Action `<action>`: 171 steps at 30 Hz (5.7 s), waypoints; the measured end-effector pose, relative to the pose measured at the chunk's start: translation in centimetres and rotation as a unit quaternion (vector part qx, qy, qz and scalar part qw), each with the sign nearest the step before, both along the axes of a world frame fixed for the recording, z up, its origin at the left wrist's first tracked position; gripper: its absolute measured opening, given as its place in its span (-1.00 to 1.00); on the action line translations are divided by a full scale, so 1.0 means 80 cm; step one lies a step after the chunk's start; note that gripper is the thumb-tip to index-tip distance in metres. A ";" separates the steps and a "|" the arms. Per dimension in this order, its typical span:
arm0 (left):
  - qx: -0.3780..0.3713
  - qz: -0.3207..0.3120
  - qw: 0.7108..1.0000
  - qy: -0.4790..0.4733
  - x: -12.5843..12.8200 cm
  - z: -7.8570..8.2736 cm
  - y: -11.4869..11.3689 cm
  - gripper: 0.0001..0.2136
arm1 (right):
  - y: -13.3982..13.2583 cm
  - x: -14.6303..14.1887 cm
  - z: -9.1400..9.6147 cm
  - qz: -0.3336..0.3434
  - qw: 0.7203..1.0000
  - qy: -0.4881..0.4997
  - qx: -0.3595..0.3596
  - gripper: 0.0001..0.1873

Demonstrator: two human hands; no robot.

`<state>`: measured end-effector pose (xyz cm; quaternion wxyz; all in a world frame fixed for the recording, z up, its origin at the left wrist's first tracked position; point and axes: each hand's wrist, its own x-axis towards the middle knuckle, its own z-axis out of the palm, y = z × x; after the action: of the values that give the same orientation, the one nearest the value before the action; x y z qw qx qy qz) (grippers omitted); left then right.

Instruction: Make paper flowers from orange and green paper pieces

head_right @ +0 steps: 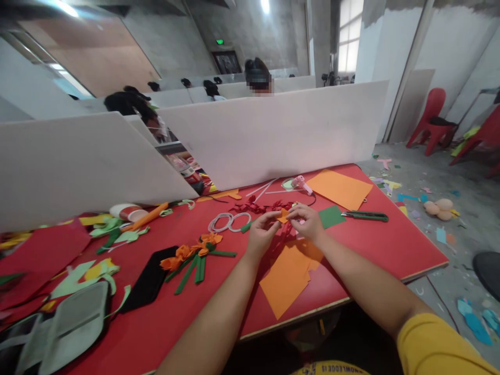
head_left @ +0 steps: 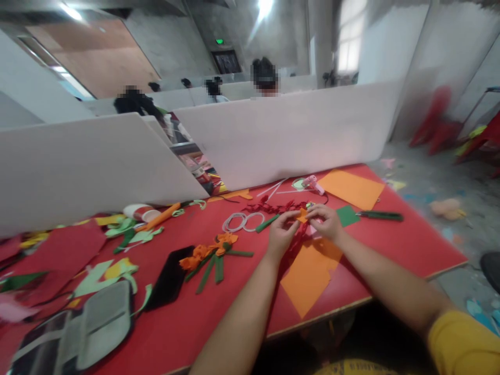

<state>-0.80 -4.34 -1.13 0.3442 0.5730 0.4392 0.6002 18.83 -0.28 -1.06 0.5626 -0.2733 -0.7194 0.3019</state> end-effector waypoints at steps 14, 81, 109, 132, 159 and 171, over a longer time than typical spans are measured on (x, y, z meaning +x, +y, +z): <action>0.001 -0.051 0.998 -0.035 0.005 0.004 -0.002 -0.69 | -0.010 0.001 0.008 0.047 0.999 0.013 -0.017 -0.85; 0.166 0.005 0.957 0.236 -0.001 0.038 -0.028 -0.66 | -0.008 -0.004 0.012 0.154 0.880 0.158 -0.421 -0.48; 0.064 -0.007 0.989 0.130 0.005 0.026 -0.021 -0.73 | -0.020 -0.010 0.013 0.108 0.957 0.085 -0.255 -0.62; 0.075 -0.014 0.987 0.144 0.003 0.013 -0.015 -0.75 | -0.014 -0.009 0.011 0.125 0.913 0.145 -0.360 -0.48; 0.059 -0.024 0.993 0.102 -0.004 0.007 -0.006 -0.77 | -0.012 -0.004 0.019 0.142 0.906 0.121 -0.380 -0.62; -0.006 -0.077 0.997 -0.005 -0.001 -0.002 -0.005 -0.61 | -0.015 -0.005 0.016 0.191 0.914 0.105 -0.341 -0.58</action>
<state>-0.88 -4.73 -1.26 0.3950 0.5997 0.3959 0.5723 18.41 -1.48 0.20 0.4386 -0.2726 -0.5482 0.6579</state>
